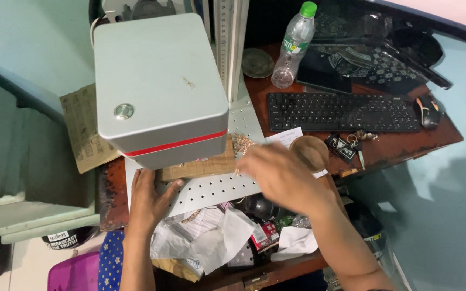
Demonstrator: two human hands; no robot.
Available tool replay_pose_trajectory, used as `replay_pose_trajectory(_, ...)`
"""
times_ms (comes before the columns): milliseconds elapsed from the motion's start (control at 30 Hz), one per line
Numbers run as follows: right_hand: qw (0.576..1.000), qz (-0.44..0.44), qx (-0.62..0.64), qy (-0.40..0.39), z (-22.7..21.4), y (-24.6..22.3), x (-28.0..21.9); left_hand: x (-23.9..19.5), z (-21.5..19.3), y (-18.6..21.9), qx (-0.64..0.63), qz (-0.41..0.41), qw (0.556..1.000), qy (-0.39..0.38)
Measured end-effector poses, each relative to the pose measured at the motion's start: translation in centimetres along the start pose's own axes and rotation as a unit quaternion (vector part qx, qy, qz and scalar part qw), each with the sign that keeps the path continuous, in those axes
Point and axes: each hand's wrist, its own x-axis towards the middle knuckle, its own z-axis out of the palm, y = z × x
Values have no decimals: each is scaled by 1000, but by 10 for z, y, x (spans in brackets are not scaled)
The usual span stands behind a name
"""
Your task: Placing and aligning small jewelry charms on a laser engraving machine platform for processing.
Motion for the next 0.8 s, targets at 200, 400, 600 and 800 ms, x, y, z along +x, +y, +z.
replay_pose_trajectory(200,957,171,-218,-83,42,109,-13,-6,3,10,-8,70,993,95)
replay_pose_trajectory(400,962,182,-197,-53,77,145,-18,-4,-11,40,-24,49,994,95)
replay_pose_trajectory(600,988,138,-64,-27,128,84,15,-5,-13,35,-48,46,994,90)
replay_pose_trajectory(800,990,59,-130,-10,142,55,48,-4,-10,26,-59,44,993,87)
